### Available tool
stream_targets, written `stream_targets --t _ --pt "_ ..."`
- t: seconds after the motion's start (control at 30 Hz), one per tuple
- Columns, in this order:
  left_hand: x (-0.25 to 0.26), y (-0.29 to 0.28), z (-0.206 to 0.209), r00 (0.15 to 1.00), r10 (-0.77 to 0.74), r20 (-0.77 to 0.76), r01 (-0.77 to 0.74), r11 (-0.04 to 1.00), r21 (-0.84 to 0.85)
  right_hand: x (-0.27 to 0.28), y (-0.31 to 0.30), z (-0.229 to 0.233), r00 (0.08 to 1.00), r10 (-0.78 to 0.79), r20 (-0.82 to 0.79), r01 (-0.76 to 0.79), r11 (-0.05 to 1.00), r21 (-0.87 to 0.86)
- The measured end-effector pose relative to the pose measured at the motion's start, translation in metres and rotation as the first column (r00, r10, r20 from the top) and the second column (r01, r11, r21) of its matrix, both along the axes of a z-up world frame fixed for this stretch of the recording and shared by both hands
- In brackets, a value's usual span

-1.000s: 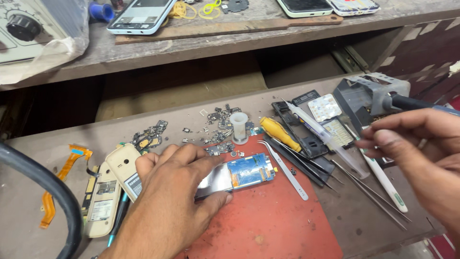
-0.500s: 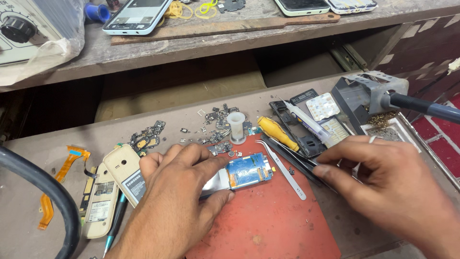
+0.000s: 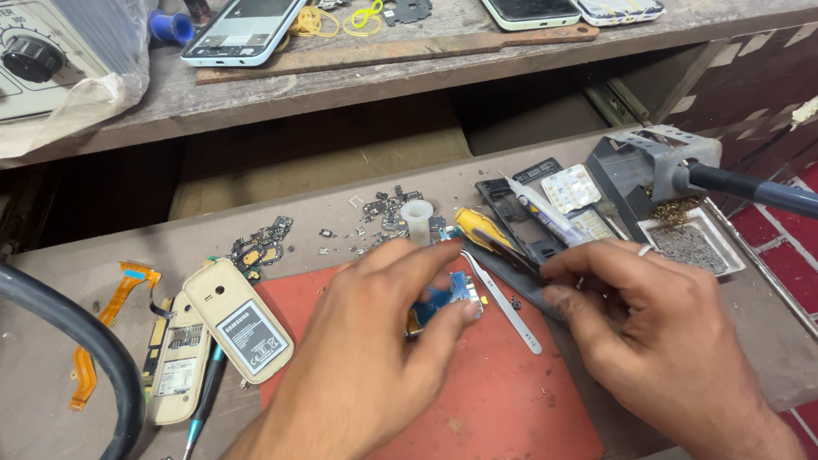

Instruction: The person disassembles a mobile phone, removes the battery, and manipulates the internal circuit board. They apply a liquid substance from a syringe onto the board and use a soldering iron to work on specific components. The person handles various small parts and tools throughout the process.

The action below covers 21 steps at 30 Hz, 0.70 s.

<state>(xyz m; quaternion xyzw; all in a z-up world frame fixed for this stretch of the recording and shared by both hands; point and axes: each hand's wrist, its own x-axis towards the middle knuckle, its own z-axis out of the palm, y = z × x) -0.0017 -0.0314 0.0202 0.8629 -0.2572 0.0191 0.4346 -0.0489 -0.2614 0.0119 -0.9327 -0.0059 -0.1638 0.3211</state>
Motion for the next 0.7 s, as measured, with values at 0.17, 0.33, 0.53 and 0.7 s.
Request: stream_targets --t 0.17,0.33,0.53,0.7 --pt "0.007 -0.037 0.011 0.943 -0.142 -0.302 0.03 0.937 -0.348 -0.008 0.002 0.005 0.993 0.048 0.109 -0.071 0.974 0.213" --pt "0.016 -0.061 0.007 0.882 -0.273 -0.385 0.04 0.856 -0.516 -0.014 -0.001 0.002 0.979 0.003 0.202 -0.097 0.885 0.456" --pt "0.042 -0.078 0.009 0.782 -0.419 -0.462 -0.026 0.719 -0.695 -0.016 -0.048 -0.013 0.949 -0.254 0.185 -0.082 0.369 0.926" --pt "0.049 -0.086 0.013 0.762 -0.441 -0.474 -0.02 0.715 -0.699 -0.025 -0.074 -0.022 0.953 -0.276 0.122 -0.059 0.226 0.972"
